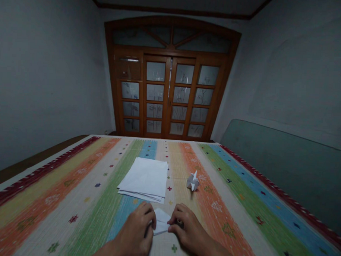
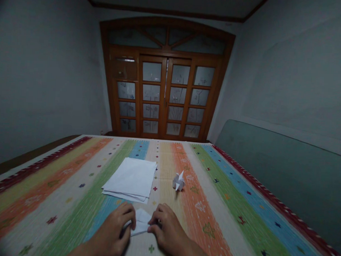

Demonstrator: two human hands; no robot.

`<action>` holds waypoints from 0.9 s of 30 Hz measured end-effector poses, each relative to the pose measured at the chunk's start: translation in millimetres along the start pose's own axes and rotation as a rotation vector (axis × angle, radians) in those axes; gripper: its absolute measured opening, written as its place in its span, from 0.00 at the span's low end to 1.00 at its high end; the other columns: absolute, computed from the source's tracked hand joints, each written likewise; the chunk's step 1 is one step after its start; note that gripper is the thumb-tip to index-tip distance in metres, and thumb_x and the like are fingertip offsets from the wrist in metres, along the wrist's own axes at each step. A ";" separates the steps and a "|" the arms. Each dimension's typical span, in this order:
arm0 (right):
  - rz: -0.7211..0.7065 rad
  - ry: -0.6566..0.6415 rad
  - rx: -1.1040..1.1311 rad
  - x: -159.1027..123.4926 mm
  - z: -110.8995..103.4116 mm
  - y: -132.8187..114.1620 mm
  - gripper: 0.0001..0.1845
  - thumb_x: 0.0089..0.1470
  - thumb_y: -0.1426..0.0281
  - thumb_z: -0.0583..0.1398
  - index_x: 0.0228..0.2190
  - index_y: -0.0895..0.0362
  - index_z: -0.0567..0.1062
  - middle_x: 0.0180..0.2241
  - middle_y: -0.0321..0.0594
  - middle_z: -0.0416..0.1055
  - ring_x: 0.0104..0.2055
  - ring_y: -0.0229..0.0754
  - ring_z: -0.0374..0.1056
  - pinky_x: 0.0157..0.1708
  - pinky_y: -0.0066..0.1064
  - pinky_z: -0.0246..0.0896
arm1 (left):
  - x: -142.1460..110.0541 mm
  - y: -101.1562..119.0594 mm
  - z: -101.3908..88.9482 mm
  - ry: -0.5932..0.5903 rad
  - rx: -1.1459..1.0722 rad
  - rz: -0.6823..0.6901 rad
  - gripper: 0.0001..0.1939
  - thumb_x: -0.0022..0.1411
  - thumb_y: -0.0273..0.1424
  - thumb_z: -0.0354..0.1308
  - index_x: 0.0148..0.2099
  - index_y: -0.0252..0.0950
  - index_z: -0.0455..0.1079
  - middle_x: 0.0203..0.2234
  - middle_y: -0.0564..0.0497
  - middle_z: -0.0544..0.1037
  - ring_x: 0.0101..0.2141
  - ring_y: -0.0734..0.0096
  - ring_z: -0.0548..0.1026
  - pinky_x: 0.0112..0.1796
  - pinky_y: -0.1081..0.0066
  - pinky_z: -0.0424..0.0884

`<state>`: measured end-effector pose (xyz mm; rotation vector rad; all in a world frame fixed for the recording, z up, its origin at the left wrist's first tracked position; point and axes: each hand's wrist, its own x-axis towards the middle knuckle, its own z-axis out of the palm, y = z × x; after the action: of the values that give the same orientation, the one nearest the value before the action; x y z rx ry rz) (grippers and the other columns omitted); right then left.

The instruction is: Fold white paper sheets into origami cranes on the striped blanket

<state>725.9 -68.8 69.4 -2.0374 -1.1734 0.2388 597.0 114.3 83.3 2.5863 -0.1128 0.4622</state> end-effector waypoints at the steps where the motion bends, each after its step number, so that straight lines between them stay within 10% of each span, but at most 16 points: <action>1: 0.003 0.005 -0.001 -0.4 1.2 0.0 0.10 0.48 0.84 0.68 0.30 0.58 0.80 0.37 0.41 0.75 0.43 0.46 0.71 0.43 0.33 0.62 | 1.8 1.2 -0.1 -0.004 -0.009 -0.032 0.11 0.57 0.16 0.52 0.33 0.36 0.71 0.35 0.45 0.76 0.40 0.57 0.74 0.40 0.63 0.71; 13: 0.070 0.085 0.017 3.2 9.7 0.6 0.10 0.48 0.83 0.67 0.28 0.56 0.81 0.32 0.39 0.78 0.40 0.46 0.72 0.43 0.34 0.61 | 11.0 3.6 6.7 -0.060 -0.037 -0.287 0.05 0.62 0.26 0.61 0.32 0.36 0.71 0.36 0.46 0.75 0.42 0.56 0.73 0.44 0.61 0.67; 27: 0.134 0.105 -0.020 2.2 6.8 -1.6 0.14 0.46 0.83 0.69 0.36 0.59 0.81 0.36 0.42 0.76 0.41 0.48 0.71 0.44 0.35 0.62 | 6.9 -5.0 8.7 -0.024 -0.147 -0.098 0.09 0.60 0.21 0.61 0.40 0.40 0.76 0.48 0.46 0.75 0.50 0.53 0.70 0.54 0.55 0.66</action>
<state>722.7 -63.1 66.2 -2.1222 -0.9802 0.1831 607.0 114.4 76.3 2.4410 -0.0266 0.3734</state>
